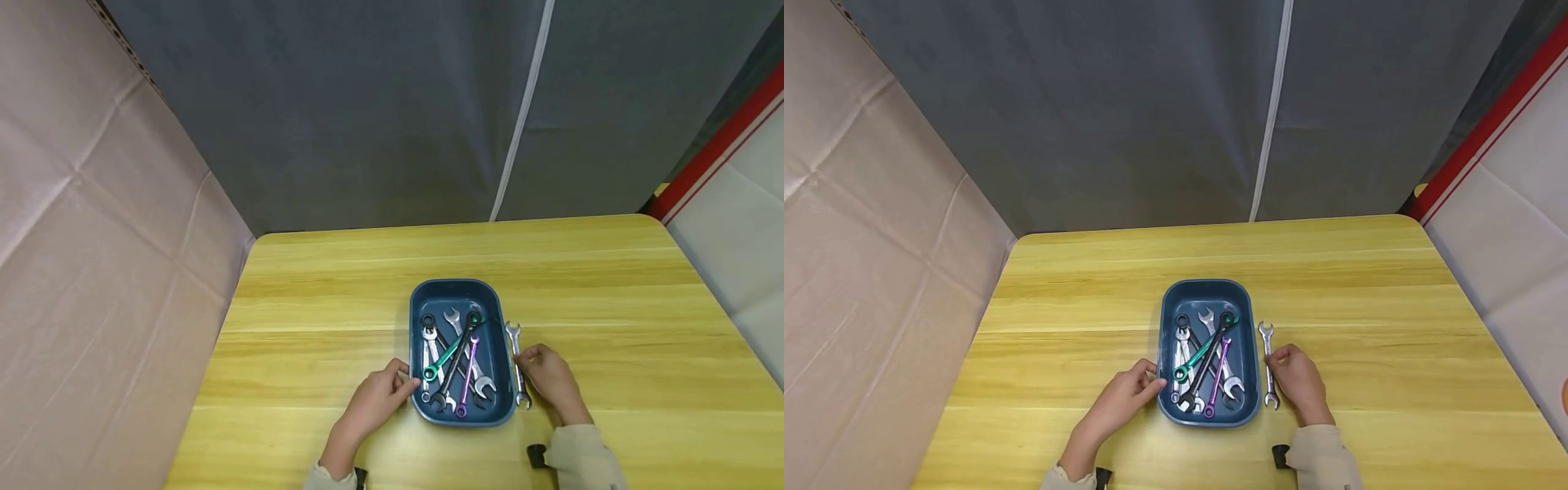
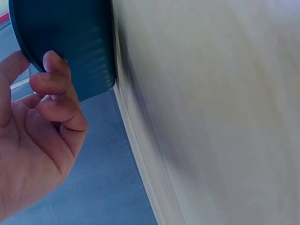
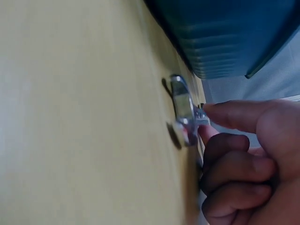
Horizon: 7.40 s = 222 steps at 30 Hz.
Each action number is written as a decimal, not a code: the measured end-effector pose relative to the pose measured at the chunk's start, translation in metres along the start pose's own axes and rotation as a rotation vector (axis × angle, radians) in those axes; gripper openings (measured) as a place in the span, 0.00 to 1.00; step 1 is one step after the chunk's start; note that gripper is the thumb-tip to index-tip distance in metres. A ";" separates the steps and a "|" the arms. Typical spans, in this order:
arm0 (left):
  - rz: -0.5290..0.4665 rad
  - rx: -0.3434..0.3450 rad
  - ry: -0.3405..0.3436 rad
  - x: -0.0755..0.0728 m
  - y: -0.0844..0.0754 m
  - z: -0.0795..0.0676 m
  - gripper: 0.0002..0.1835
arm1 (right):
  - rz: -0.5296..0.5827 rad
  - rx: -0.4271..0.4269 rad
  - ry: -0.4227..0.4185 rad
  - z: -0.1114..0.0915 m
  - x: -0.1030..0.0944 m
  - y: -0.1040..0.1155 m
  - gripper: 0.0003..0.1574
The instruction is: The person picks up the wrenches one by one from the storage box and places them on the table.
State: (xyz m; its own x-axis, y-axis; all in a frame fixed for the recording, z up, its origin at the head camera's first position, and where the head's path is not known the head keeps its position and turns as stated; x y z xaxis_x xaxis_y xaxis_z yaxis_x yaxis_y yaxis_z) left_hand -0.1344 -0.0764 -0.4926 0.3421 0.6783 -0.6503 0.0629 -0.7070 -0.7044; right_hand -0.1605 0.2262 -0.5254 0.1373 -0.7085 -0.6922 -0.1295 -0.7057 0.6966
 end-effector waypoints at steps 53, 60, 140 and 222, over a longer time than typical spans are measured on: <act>-0.022 0.008 -0.003 -0.003 -0.001 0.001 0.13 | -0.457 -0.094 0.075 0.008 0.062 0.110 0.25; -0.020 0.005 -0.007 -0.003 0.001 0.002 0.15 | -0.379 -0.110 0.056 0.010 0.065 0.110 0.22; 0.069 0.004 -0.055 -0.001 -0.007 0.002 0.12 | 0.740 -0.193 0.044 -0.007 -0.035 0.093 0.11; 0.064 -0.005 -0.012 0.002 -0.008 0.001 0.16 | 0.119 0.107 0.032 -0.007 -0.017 -0.033 0.22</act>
State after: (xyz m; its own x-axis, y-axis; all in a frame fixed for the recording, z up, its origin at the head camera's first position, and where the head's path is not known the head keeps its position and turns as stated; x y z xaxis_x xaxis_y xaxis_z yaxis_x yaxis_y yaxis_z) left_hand -0.1355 -0.0697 -0.4888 0.3342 0.6340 -0.6974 0.0458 -0.7500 -0.6598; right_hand -0.1519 0.2614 -0.5349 0.1456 -0.7881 -0.5981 -0.2506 -0.6142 0.7483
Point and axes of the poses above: each hand's wrist, its own z-axis towards the middle knuckle, its own x-axis out of the palm, y = z × x, the point moved 8 cm from there along z, towards the middle knuckle, and after that the axes turned 10 degrees about -x, right-handed, at the moved point
